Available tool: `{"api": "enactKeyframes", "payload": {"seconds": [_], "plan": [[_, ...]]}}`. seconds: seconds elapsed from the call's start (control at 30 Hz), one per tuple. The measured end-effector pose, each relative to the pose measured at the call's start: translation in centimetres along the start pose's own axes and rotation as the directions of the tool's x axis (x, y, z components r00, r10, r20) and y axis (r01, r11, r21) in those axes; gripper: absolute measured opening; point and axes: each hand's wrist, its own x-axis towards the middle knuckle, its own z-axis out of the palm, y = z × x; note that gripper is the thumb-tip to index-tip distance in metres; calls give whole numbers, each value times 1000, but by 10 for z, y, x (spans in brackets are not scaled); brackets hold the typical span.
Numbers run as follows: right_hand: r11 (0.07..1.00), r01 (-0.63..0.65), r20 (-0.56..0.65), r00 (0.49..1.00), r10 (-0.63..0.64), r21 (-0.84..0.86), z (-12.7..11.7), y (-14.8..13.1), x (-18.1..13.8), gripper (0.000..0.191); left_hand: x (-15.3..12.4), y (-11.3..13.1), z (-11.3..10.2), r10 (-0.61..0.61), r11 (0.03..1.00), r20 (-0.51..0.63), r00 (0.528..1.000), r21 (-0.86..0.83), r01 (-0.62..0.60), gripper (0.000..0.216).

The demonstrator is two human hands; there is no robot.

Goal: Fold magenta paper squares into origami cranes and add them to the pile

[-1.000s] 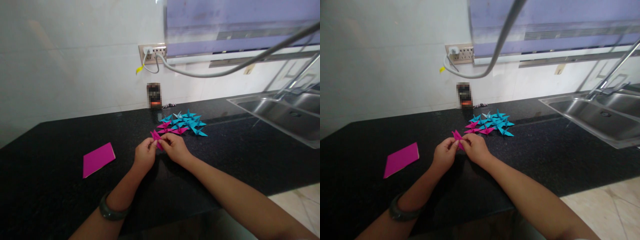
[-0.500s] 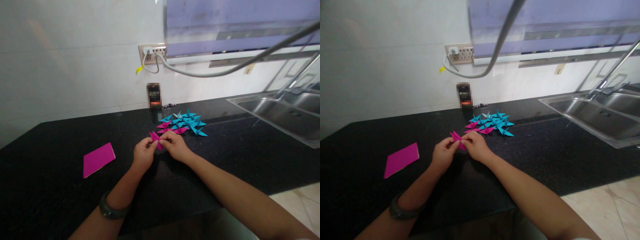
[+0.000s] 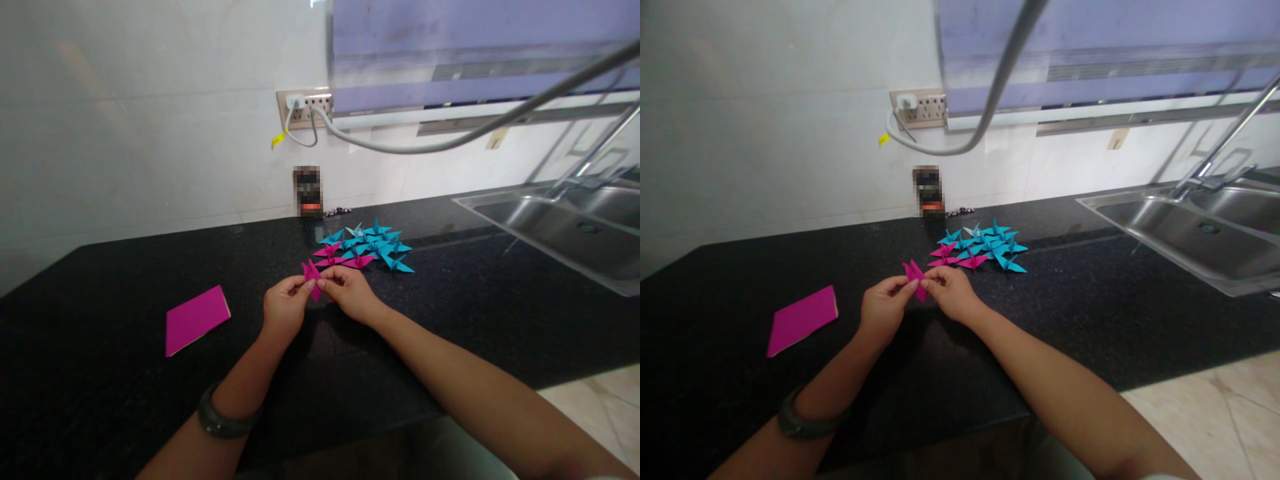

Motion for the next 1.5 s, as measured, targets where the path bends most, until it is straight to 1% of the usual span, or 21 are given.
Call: {"api": "enactKeyframes", "payload": {"seconds": [0.13,0.2,0.3,0.47,0.6,0.7,0.77,0.83,0.9,1.13,1.27,1.33,1.43,1.5], "plan": [[995,90,23,996,-89,-48,-3,0,0,8,-1,0,0,11,999,3,1000,-32,-11,19],[993,105,32,994,-104,-58,-5,0,0,7,-1,0,0,4,999,11,1000,-50,-4,19],[997,77,44,996,-75,-28,-5,0,0,8,-1,1,1,-29,995,44,999,-95,34,18],[997,-21,-5,1000,21,79,-1,0,1,12,0,3,2,-55,983,80,995,-170,68,17],[993,-37,-7,999,38,109,1,1,2,15,0,4,3,-69,979,91,993,-184,85,16],[988,-43,-30,998,48,146,1,2,3,20,0,3,3,-80,975,90,993,-201,96,17],[993,-36,-36,999,40,111,1,2,2,17,0,3,3,-83,973,95,992,-208,102,17],[999,-14,-23,1000,15,40,0,2,2,11,0,3,3,-86,972,102,991,-211,106,17],[1000,9,-7,1000,-9,-3,-1,1,1,9,-1,4,3,-87,971,111,990,-212,109,16],[999,26,9,1000,-25,-31,-3,0,0,9,-1,3,2,-64,973,140,988,-213,93,14],[1000,4,45,999,-5,22,-3,3,1,20,-1,3,2,-83,967,149,985,-226,115,17],[999,25,46,999,-23,-27,-2,4,1,18,0,3,2,-91,970,127,988,-212,117,19],[981,103,-11,994,-107,-165,-2,3,0,12,1,2,2,-105,979,85,991,-165,118,20],[968,141,-24,988,-150,-207,-1,1,-2,11,1,1,3,-123,978,88,988,-160,136,22]]}}
